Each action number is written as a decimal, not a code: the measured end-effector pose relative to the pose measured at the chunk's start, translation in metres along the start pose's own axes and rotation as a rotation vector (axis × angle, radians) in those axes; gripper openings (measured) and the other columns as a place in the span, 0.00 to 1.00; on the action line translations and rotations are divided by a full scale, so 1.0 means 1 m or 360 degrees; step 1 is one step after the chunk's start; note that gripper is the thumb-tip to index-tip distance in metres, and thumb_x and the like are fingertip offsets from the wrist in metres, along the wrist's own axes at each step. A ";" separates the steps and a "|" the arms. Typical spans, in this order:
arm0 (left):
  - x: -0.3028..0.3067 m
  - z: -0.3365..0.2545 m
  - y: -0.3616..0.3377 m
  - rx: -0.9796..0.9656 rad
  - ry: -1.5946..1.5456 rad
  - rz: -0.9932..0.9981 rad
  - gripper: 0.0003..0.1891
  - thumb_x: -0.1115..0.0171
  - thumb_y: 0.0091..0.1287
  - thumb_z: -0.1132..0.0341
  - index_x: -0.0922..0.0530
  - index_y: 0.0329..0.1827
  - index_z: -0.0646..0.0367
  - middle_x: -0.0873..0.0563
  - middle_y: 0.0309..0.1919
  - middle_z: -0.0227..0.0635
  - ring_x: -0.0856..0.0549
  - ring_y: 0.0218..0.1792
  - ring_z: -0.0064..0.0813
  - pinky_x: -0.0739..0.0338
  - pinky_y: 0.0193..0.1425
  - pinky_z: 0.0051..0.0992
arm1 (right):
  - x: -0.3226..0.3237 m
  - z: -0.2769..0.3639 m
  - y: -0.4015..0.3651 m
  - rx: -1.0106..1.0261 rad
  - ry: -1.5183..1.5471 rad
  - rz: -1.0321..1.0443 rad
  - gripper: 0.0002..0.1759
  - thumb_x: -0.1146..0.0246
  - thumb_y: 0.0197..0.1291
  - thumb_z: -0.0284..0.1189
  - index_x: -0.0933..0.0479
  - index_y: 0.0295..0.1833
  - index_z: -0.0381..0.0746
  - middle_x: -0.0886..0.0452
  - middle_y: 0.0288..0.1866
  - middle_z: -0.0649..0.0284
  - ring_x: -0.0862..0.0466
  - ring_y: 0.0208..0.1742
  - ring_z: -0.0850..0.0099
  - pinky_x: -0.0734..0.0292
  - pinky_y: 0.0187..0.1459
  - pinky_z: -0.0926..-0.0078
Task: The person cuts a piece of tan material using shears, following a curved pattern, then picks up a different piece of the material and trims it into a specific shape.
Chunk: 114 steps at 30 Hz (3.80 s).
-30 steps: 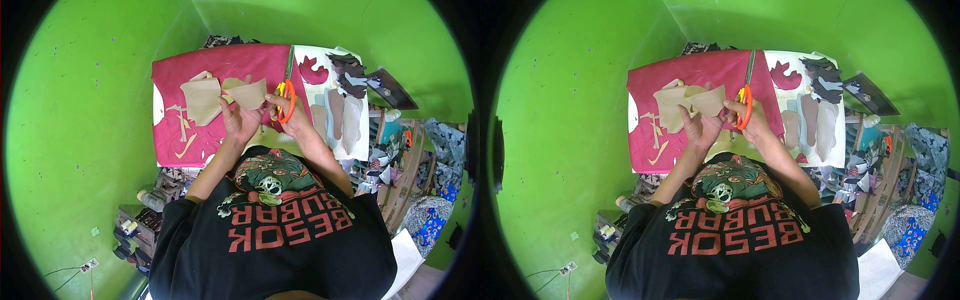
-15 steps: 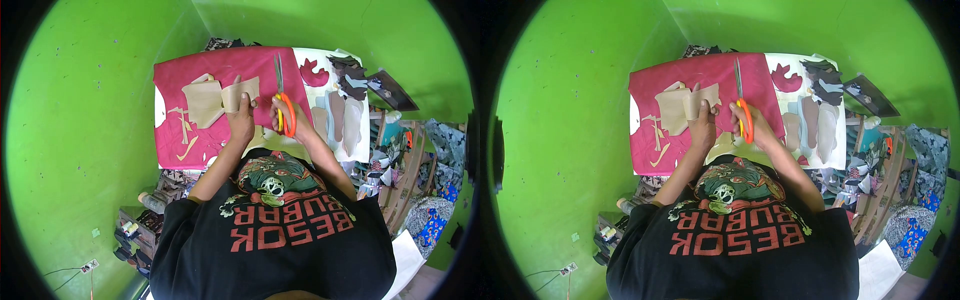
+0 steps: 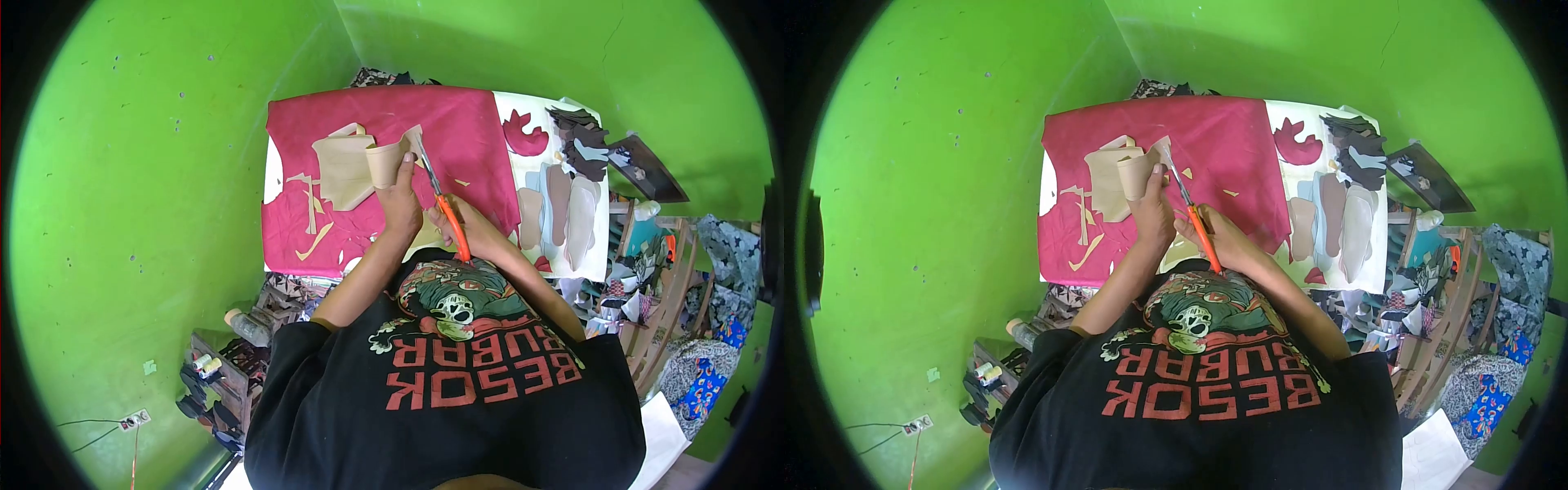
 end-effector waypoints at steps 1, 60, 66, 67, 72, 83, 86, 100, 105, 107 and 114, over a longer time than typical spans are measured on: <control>0.005 0.003 -0.001 0.0003 0.0000 -0.0007 0.16 0.34 0.73 0.69 0.24 0.61 0.60 0.17 0.51 0.32 0.19 0.47 0.24 0.25 0.52 0.29 | -0.001 0.006 -0.001 0.0077 0.0029 -0.0043 0.34 0.39 0.70 0.60 0.28 0.45 0.35 0.28 0.33 0.64 0.24 0.34 0.76 0.25 0.36 0.74; 0.068 -0.004 0.030 0.0868 0.0409 0.1043 0.10 0.38 0.76 0.66 0.15 0.50 0.64 0.09 0.40 0.31 0.12 0.40 0.19 0.19 0.49 0.24 | -0.038 -0.011 -0.010 -0.0046 0.0185 -0.0312 0.28 0.42 0.73 0.58 0.28 0.45 0.40 0.31 0.31 0.72 0.32 0.32 0.82 0.33 0.35 0.80; 0.042 -0.031 0.030 0.0714 0.0432 0.1055 0.08 0.36 0.75 0.67 0.15 0.48 0.64 0.11 0.37 0.28 0.15 0.35 0.14 0.21 0.41 0.21 | -0.035 0.003 -0.025 -0.0078 -0.0103 -0.0333 0.27 0.43 0.74 0.57 0.32 0.43 0.41 0.38 0.28 0.74 0.36 0.27 0.81 0.37 0.30 0.77; 0.039 -0.034 0.030 0.0677 0.0453 0.1049 0.08 0.36 0.74 0.67 0.14 0.46 0.63 0.11 0.35 0.28 0.16 0.33 0.13 0.22 0.39 0.21 | -0.036 0.001 -0.028 -0.0199 -0.0058 -0.0275 0.31 0.44 0.73 0.60 0.29 0.44 0.39 0.34 0.30 0.71 0.33 0.32 0.79 0.34 0.35 0.76; 0.033 -0.041 0.028 0.0642 0.0470 0.0831 0.09 0.34 0.74 0.66 0.14 0.42 0.63 0.12 0.30 0.26 0.19 0.29 0.11 0.25 0.33 0.20 | -0.026 -0.007 -0.032 -0.0128 -0.0158 -0.0348 0.36 0.46 0.71 0.64 0.26 0.47 0.37 0.30 0.33 0.68 0.30 0.35 0.76 0.31 0.40 0.74; 0.016 -0.044 0.018 0.0540 0.0485 0.0884 0.08 0.33 0.72 0.67 0.13 0.40 0.64 0.12 0.30 0.24 0.19 0.29 0.11 0.26 0.32 0.19 | -0.031 0.006 -0.031 -0.0080 -0.0065 -0.0231 0.35 0.45 0.72 0.62 0.27 0.47 0.36 0.32 0.31 0.71 0.31 0.33 0.80 0.33 0.35 0.77; 0.014 -0.041 0.014 0.0527 0.0513 0.0916 0.07 0.33 0.71 0.68 0.13 0.41 0.64 0.12 0.30 0.24 0.20 0.29 0.10 0.26 0.31 0.19 | -0.027 0.009 -0.030 -0.0039 -0.0006 -0.0246 0.34 0.46 0.73 0.63 0.28 0.45 0.37 0.34 0.29 0.73 0.33 0.30 0.81 0.34 0.32 0.78; 0.008 -0.037 0.010 0.0600 0.0480 0.0976 0.07 0.32 0.71 0.69 0.13 0.42 0.65 0.11 0.32 0.27 0.18 0.31 0.12 0.24 0.34 0.20 | -0.030 0.005 -0.029 -0.0028 0.0098 -0.0239 0.36 0.49 0.71 0.67 0.31 0.41 0.40 0.36 0.25 0.75 0.37 0.25 0.83 0.39 0.27 0.80; 0.009 -0.036 0.012 0.0618 0.0510 0.1046 0.07 0.32 0.71 0.70 0.13 0.42 0.65 0.11 0.32 0.27 0.18 0.31 0.12 0.24 0.34 0.20 | -0.029 0.007 -0.030 0.0019 -0.0006 -0.0241 0.38 0.51 0.70 0.70 0.33 0.37 0.40 0.37 0.24 0.73 0.36 0.24 0.81 0.37 0.26 0.79; 0.009 -0.035 0.013 0.0621 0.0531 0.1079 0.07 0.32 0.71 0.70 0.13 0.43 0.65 0.10 0.33 0.27 0.17 0.31 0.12 0.23 0.35 0.20 | -0.029 0.008 -0.030 0.0051 -0.0039 -0.0251 0.40 0.52 0.68 0.72 0.36 0.34 0.41 0.37 0.24 0.71 0.35 0.23 0.80 0.36 0.25 0.79; 0.007 -0.038 0.013 0.0747 0.0563 0.1153 0.07 0.32 0.71 0.70 0.13 0.44 0.65 0.10 0.34 0.28 0.16 0.32 0.13 0.22 0.36 0.21 | -0.024 0.003 -0.033 -0.0069 0.0047 -0.0203 0.38 0.49 0.68 0.70 0.35 0.34 0.42 0.38 0.24 0.72 0.37 0.23 0.81 0.39 0.23 0.79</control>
Point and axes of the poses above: each hand's wrist, its own y-axis towards the middle knuckle, its own x-axis out of the back of the hand, z = x × y, the point moved 7 cm from there along y, towards the middle knuckle
